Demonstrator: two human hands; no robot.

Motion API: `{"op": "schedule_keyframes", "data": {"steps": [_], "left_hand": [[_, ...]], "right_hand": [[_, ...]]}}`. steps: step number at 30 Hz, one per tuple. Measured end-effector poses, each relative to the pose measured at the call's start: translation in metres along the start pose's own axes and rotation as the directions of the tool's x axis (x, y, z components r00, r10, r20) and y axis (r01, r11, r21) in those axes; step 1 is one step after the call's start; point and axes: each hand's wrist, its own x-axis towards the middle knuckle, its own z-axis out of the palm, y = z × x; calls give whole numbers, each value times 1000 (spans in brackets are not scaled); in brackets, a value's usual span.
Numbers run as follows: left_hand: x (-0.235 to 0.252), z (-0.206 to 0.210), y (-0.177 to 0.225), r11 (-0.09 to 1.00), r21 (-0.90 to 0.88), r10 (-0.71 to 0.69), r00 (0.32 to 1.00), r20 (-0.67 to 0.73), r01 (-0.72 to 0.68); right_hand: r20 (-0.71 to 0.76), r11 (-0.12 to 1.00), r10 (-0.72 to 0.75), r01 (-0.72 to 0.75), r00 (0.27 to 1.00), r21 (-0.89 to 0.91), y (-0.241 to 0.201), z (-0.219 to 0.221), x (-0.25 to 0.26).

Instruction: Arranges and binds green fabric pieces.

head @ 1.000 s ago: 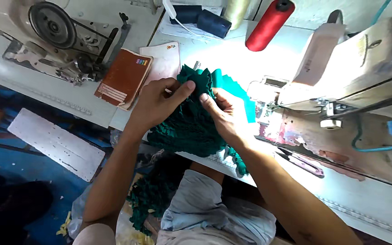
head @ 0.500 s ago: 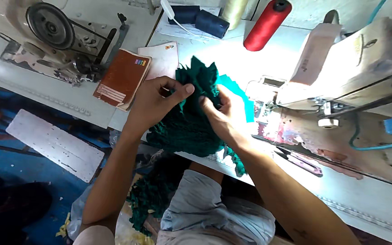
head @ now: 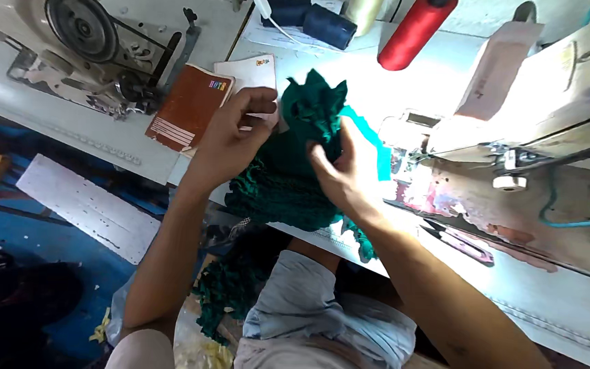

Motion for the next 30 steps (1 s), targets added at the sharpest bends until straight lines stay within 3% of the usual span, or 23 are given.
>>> {"op": "schedule_keyframes", "data": {"steps": [3, 6, 13, 17, 19, 22, 24, 27, 30], "left_hand": [[-11, -21, -19, 925, 378, -116, 978, 173, 43], [-16, -25, -28, 866, 500, -185, 941, 282, 20], [-7, -21, -10, 929, 371, -46, 996, 80, 13], [4, -1, 3, 978, 206, 20, 1000, 15, -23], [7, 7, 9, 996, 83, 28, 1000, 2, -28], [3, 2, 9, 997, -78, 7, 1000, 21, -6], [-8, -12, 2, 995, 93, 21, 996, 90, -29], [-24, -28, -11, 883, 468, -100, 965, 243, -26], [-30, -27, -21, 856, 514, -90, 965, 247, -52]], "right_hand": [[-15, 982, 140, -136, 990, 130, 7, -4, 3], [-4, 971, 159, -155, 987, 179, 11, -2, 6], [38, 976, 60, -66, 997, 206, 9, -2, 6], [169, 998, 48, -39, 984, -53, -5, 2, 0], [141, 990, 24, -4, 990, -142, -8, 8, -3], [45, 998, 2, 1, 999, -64, 0, 8, 0], [25, 996, 86, -87, 996, 34, 2, 3, 0], [35, 975, 175, -178, 984, 133, 6, -1, 5], [50, 975, 154, -160, 987, 153, 6, 1, 6]]}}
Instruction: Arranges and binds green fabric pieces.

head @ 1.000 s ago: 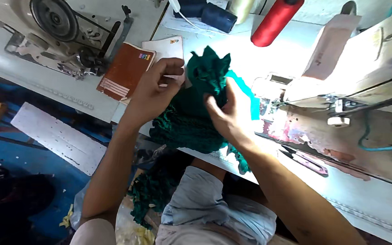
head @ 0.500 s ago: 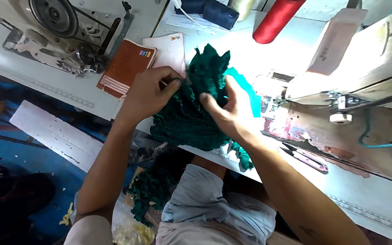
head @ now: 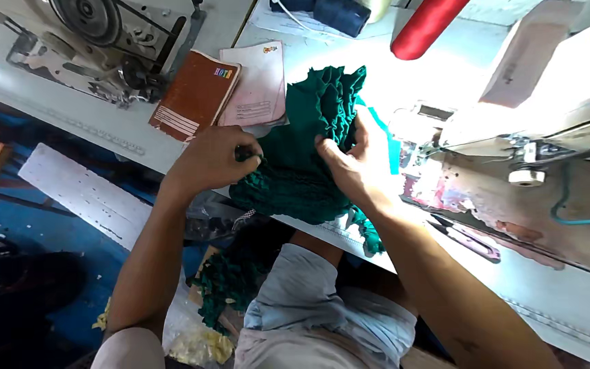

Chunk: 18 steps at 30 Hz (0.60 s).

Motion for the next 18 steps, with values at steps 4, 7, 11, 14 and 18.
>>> {"op": "schedule_keyframes", "data": {"steps": [4, 7, 11, 14, 18], "left_hand": [[14, 0, 27, 987, -159, -66, 982, -178, 38], [33, 7, 47, 935, -355, -85, 962, -260, -14], [33, 1, 44, 824, -521, 78, 955, -285, -223], [6, -10, 16, 945, -250, 188, 976, -110, -210], [-20, -9, -19, 988, -55, 149, 985, 86, -144]], "right_hand": [[118, 987, -76, 91, 990, -130, -5, 2, -6], [120, 941, -106, 139, 987, -308, -7, 15, -13], [3, 979, -100, 99, 995, -179, 2, 9, -7], [-21, 1000, -3, 3, 1000, -27, 2, 1, -3], [-19, 1000, 21, -21, 1000, 11, 2, -1, -2]]}}
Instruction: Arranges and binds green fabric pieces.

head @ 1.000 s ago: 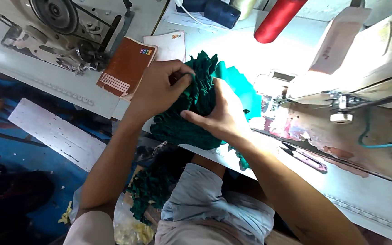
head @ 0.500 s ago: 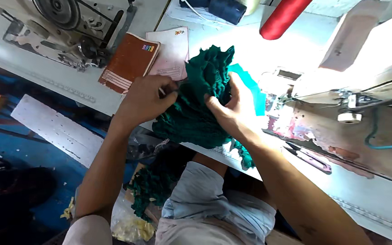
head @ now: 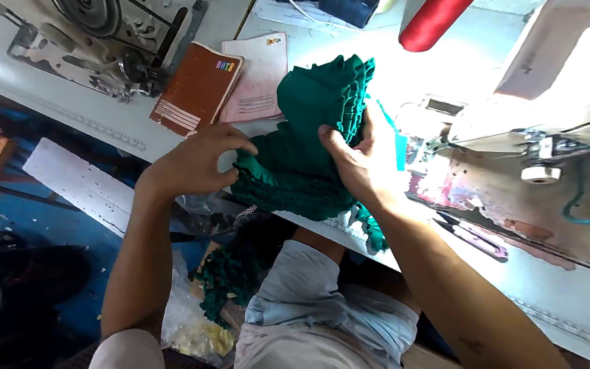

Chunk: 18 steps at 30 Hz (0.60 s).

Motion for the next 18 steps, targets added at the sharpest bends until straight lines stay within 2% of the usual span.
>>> {"op": "schedule_keyframes", "data": {"steps": [3, 6, 10, 13, 16, 18], "left_hand": [[1, -1, -3, 999, 13, 38, 995, -98, -37], [19, -6, 13, 998, 40, 46, 972, -229, -38], [51, -4, 36, 998, -3, 55, 944, -325, -59], [61, 1, 44, 991, -77, 71, 922, -380, -107], [44, -1, 34, 974, -206, 22, 941, -339, -97], [25, 1, 20, 985, -169, -20, 970, -244, -22]], "right_hand": [[21, 999, -43, 42, 999, 16, 1, 4, -2], [50, 998, -64, 64, 997, -5, -1, 4, -4], [156, 976, -25, 58, 987, -211, -12, 6, -9], [97, 941, -92, 118, 991, -316, -9, 16, -13], [42, 974, -97, 103, 994, -204, -3, 11, -8], [17, 989, -51, 53, 999, -137, -3, 7, -7]]}}
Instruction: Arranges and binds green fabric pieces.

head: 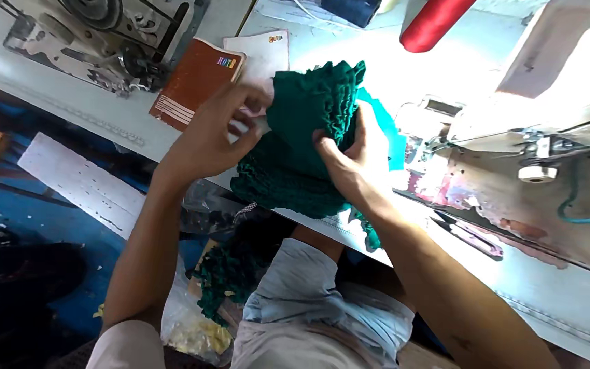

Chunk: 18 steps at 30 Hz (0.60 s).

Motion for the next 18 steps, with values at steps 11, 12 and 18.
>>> {"op": "schedule_keyframes", "data": {"steps": [11, 12, 18], "left_hand": [[0, 5, -8, 989, 141, -46, 998, 42, 40], [5, 5, 0, 993, 105, -46, 999, -16, 47], [27, 19, 25, 985, -155, -99, 984, -149, 76]], "right_hand": [[59, 999, 0, -2, 998, 37, 1, -4, 1], [84, 1000, -11, 12, 996, -6, -1, -3, -1], [77, 971, -50, 66, 996, -229, -8, 9, -6]]}}
